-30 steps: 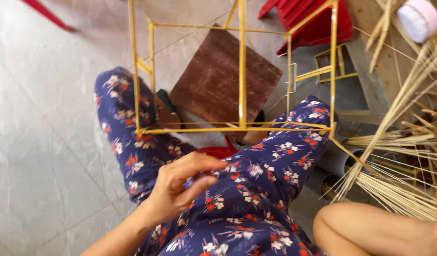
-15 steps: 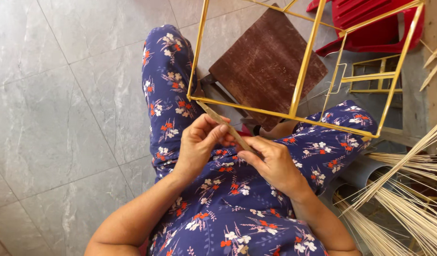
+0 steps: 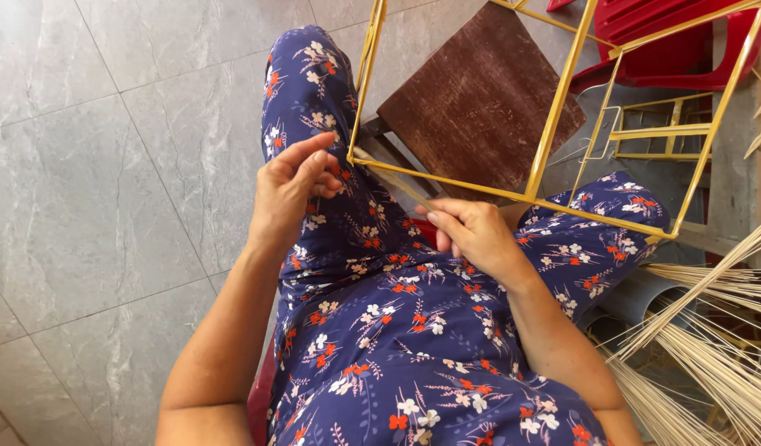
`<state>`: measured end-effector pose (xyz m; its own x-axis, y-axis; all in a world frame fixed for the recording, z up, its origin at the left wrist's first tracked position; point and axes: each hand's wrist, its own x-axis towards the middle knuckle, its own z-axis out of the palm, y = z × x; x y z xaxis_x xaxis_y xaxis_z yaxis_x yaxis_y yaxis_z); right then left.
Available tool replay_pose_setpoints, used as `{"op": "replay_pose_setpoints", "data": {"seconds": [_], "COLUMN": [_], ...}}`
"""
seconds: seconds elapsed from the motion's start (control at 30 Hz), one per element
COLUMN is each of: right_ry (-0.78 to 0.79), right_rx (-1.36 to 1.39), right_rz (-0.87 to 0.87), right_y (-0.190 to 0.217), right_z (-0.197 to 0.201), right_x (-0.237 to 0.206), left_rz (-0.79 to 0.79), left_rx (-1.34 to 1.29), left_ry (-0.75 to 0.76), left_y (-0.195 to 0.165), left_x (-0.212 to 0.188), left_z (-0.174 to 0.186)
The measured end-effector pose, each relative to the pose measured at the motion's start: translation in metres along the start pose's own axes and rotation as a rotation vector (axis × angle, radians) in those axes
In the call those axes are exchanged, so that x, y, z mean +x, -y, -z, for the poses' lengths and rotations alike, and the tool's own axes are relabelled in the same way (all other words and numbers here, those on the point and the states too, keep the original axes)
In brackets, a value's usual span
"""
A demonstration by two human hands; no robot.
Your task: The person sits on a low stool and repeatedly picks up bundles of dried straw-like stalks from a bucket, separates individual stalks, and places them into a yellow wire frame. The person also moves a red plastic chair and briefly stands to handle a larger bundle of stalks before returning to the stool to continue sorting.
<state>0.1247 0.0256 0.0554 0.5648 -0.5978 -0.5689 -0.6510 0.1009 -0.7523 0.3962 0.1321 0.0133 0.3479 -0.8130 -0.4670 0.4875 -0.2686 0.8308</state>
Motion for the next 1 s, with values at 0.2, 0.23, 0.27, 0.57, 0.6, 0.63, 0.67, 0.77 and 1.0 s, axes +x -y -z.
{"op": "replay_pose_setpoints", "data": {"seconds": [0.2,0.23,0.27,0.57,0.6,0.63,0.67,0.77,1.0], "right_ry": [0.070,0.073,0.081,0.189,0.200,0.212,0.236,0.304,0.327], "right_rx": [0.094,0.093,0.118,0.108,0.109,0.111,0.134,0.187,-0.043], "right_rz": [0.097,0.117,0.109,0.096,0.093,0.088,0.092,0.107,0.286], "right_y": [0.014,0.016,0.017,0.040,0.043,0.045,0.047,0.051,0.072], "right_z": [-0.014,-0.014,-0.015,-0.020,-0.021,-0.022,-0.024,-0.033,-0.070], "right_x": [0.026,0.027,0.027,0.015,0.014,0.013,0.012,0.009,0.007], "left_rz": [-0.011,-0.041,-0.071,-0.203,-0.222,-0.239,-0.243,-0.295,-0.698], "left_rx": [-0.082,-0.055,-0.061,-0.209,-0.219,-0.229,-0.240,-0.176,0.506], "left_ry": [0.149,0.151,0.136,-0.108,-0.124,-0.141,-0.148,-0.191,-0.079], "left_y": [-0.003,-0.001,0.001,0.023,0.025,0.027,0.027,0.027,-0.004], "left_x": [0.022,0.024,0.024,0.006,0.005,0.005,0.006,0.003,-0.029], "left_z": [0.001,-0.001,-0.002,-0.018,-0.020,-0.022,-0.023,-0.029,-0.019]}}
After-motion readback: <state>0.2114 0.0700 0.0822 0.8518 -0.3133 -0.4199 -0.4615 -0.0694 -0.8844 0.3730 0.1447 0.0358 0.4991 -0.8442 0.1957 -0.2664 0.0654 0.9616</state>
